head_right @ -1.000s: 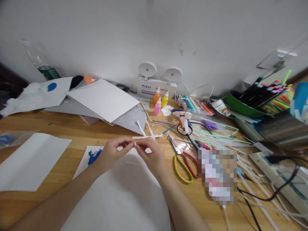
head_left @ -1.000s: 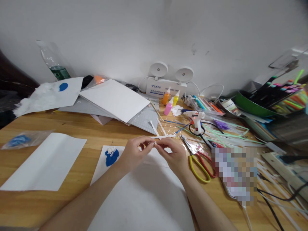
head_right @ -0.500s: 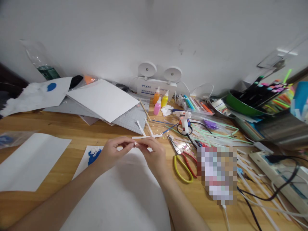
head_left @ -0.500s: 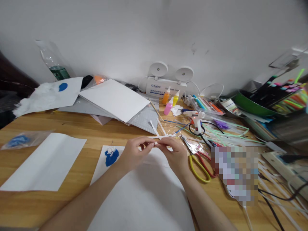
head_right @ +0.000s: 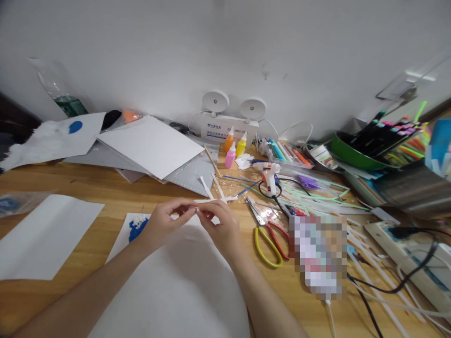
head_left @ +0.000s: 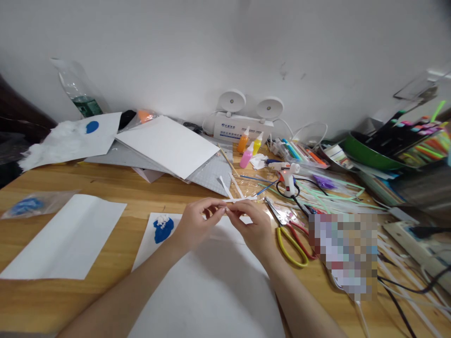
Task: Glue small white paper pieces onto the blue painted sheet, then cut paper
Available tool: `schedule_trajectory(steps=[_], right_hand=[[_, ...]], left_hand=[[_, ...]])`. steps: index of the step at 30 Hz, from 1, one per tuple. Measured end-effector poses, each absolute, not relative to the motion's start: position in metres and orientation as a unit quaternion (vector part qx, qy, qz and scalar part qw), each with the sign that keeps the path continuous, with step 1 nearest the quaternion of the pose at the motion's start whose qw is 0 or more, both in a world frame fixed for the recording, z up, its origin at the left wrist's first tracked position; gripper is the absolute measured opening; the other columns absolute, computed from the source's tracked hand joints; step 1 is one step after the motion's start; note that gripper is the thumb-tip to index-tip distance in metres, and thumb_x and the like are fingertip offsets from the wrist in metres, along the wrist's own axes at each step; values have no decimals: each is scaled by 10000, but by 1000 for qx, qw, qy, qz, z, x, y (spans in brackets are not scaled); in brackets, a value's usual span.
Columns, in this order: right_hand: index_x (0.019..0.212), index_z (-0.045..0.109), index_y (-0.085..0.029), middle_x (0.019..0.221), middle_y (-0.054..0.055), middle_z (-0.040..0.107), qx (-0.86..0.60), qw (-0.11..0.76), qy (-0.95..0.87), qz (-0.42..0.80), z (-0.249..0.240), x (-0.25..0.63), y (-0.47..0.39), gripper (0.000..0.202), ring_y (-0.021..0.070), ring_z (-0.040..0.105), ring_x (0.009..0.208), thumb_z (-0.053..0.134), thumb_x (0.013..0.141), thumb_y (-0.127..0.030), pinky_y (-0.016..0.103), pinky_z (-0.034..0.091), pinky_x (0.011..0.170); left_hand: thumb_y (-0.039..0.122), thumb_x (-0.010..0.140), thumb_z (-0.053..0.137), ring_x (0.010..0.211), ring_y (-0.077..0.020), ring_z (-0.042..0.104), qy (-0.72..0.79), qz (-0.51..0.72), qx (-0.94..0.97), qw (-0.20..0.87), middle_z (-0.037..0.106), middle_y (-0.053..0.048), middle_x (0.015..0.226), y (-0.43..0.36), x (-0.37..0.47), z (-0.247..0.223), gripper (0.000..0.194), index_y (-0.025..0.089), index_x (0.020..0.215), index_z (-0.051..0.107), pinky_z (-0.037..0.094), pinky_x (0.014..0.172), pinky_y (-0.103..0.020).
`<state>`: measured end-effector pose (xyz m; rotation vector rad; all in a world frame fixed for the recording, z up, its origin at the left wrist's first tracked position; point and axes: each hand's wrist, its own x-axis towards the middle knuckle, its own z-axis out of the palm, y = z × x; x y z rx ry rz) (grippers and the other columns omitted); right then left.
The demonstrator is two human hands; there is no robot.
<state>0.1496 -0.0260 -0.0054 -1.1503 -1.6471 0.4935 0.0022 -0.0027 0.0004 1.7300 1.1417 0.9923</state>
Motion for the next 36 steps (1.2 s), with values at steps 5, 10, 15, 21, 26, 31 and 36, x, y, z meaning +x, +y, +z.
schedule_trajectory(steps=[5, 10, 15, 21, 26, 31, 36], right_hand=[[752, 596, -195, 678, 5, 579, -473, 503, -691, 213, -5, 152, -24, 46, 106, 516, 596, 580, 754, -153, 236, 454, 555], [764, 596, -199, 685, 1, 576, -469, 489, -700, 226, -6, 153, -24, 59, 105, 523, 607, 565, 756, -150, 235, 459, 563], [774, 598, -202, 688, 5, 579, -465, 483, -703, 237, -7, 153, -25, 61, 108, 528, 602, 564, 759, -155, 238, 459, 558], [799, 609, -200, 709, 6, 587, -459, 487, -702, 245, -7, 154, -25, 75, 105, 528, 613, 573, 760, -147, 233, 450, 565], [795, 629, -207, 723, 12, 614, -459, 504, -693, 235, -7, 154, -24, 88, 115, 542, 635, 586, 758, -140, 242, 451, 586], [759, 642, -198, 698, 12, 621, -469, 517, -675, 237, -8, 155, -24, 69, 111, 541, 618, 615, 738, -137, 236, 447, 574], [785, 654, -202, 725, 16, 631, -475, 515, -670, 247, -7, 154, -24, 78, 115, 552, 636, 620, 737, -150, 236, 456, 582]], left_hand=[[282, 750, 537, 662, -126, 578, 466, 403, 678, 401, 655, -20, 744, -2, 2, -1, 148, 175, 794, 629, 439, 578, -218], [287, 751, 526, 631, -119, 563, 472, 405, 682, 385, 643, -12, 717, -3, 2, -2, 146, 176, 773, 618, 429, 558, -216], [244, 748, 524, 614, -112, 549, 461, 394, 697, 382, 631, -3, 690, -3, 2, 2, 114, 176, 760, 615, 421, 551, -207], [240, 757, 515, 621, -110, 553, 452, 391, 702, 387, 646, -10, 724, -3, 2, 4, 135, 177, 784, 630, 429, 571, -208], [235, 758, 514, 635, -112, 570, 449, 386, 698, 402, 659, -16, 749, -4, 2, 3, 152, 176, 817, 641, 443, 588, -209], [232, 762, 522, 636, -109, 570, 442, 383, 700, 410, 663, -13, 744, -4, 1, 4, 154, 176, 828, 649, 441, 587, -203], [226, 763, 525, 665, -119, 588, 440, 384, 698, 414, 677, -22, 766, -4, 2, 4, 159, 172, 833, 658, 446, 590, -203]])
